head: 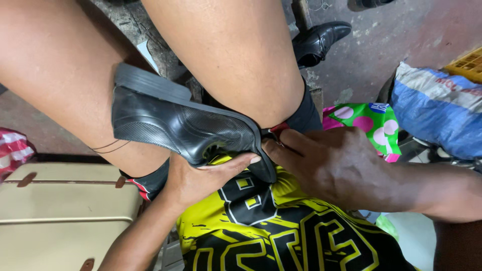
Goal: The person sits on the floor and sews a black shoe using a needle and thread. They repeatedly insert the needle into the shoe's upper and pull the thread through to stitch the material.
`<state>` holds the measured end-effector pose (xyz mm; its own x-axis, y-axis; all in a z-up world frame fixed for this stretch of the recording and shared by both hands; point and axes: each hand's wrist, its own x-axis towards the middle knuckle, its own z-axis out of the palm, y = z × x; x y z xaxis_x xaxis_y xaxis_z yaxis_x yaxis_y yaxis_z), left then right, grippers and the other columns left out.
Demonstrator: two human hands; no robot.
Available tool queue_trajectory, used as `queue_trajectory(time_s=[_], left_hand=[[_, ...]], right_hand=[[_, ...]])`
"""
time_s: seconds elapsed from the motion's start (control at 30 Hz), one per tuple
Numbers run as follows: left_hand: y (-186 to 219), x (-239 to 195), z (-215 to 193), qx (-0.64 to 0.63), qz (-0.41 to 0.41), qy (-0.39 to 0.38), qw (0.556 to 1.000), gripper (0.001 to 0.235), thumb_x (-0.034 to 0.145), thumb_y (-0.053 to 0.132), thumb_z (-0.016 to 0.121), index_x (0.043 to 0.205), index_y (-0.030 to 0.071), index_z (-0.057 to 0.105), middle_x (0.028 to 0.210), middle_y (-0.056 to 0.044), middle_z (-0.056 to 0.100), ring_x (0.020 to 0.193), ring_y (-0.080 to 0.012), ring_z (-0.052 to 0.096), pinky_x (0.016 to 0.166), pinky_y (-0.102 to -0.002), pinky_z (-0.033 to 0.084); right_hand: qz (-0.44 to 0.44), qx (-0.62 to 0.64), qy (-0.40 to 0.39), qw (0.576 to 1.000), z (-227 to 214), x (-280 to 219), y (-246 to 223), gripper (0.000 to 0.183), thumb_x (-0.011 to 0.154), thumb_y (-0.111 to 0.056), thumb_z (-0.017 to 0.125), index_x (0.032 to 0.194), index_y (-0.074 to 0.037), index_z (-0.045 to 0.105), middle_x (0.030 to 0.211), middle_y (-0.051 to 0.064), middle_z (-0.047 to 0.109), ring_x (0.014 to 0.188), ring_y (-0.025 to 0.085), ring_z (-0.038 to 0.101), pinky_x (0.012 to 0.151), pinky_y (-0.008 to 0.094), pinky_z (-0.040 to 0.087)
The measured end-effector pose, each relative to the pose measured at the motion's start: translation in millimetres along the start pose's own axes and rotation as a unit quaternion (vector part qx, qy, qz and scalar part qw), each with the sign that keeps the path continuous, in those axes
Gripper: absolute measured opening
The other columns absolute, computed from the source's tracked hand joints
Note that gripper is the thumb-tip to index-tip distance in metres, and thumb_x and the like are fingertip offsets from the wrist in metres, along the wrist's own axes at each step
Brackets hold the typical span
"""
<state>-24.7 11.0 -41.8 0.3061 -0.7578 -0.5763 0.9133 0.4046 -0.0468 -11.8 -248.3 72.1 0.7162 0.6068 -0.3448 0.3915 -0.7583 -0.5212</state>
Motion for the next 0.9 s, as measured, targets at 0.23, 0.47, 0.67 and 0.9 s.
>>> queue_trajectory(time_s=[0.23,0.47,0.67,0.9], left_hand=[[7,-4,0,0.100,-0.002,0.008,0.995,0.050,0.094,0.013,0.062,0.130,-0.018,0.047,0.135,-0.033,0.056,0.129,-0.0441,0.054,0.109,-0.050,0.045],[39,-7,33,0.177,-0.085,0.078,0.977,0.052,0.086,0.020,0.080,0.126,-0.005,0.060,0.125,-0.019,0.065,0.118,-0.0314,0.063,0.105,-0.040,0.051],[53,-19,65,0.652,0.196,0.004,0.732,0.038,0.080,0.012,0.085,0.114,0.002,0.071,0.104,-0.004,0.078,0.093,-0.0179,0.075,0.088,-0.032,0.058],[89,-85,11,0.442,0.301,0.130,0.835,0.010,0.107,0.011,0.063,0.103,0.003,0.068,0.100,-0.011,0.073,0.091,-0.0160,0.073,0.086,-0.029,0.061]], right_hand=[[0.018,0.013,-0.017,1.000,12,6,1,0.043,0.074,-0.026,0.076,0.108,-0.004,0.062,0.099,0.008,0.068,0.071,0.019,0.072,0.042,0.036,0.048],[0.066,0.166,0.023,0.984,5,1,14,0.020,0.083,-0.004,0.070,0.103,-0.006,0.069,0.096,0.005,0.076,0.059,0.019,0.070,0.046,0.034,0.054],[0.094,0.200,0.038,0.975,12,-7,20,0.026,0.079,-0.004,0.074,0.104,-0.008,0.073,0.105,0.006,0.078,0.066,0.024,0.074,0.051,0.035,0.055],[0.060,0.277,0.074,0.956,33,-12,46,0.025,0.083,0.000,0.071,0.106,-0.008,0.071,0.096,0.004,0.076,0.078,0.023,0.076,0.063,0.033,0.060]])
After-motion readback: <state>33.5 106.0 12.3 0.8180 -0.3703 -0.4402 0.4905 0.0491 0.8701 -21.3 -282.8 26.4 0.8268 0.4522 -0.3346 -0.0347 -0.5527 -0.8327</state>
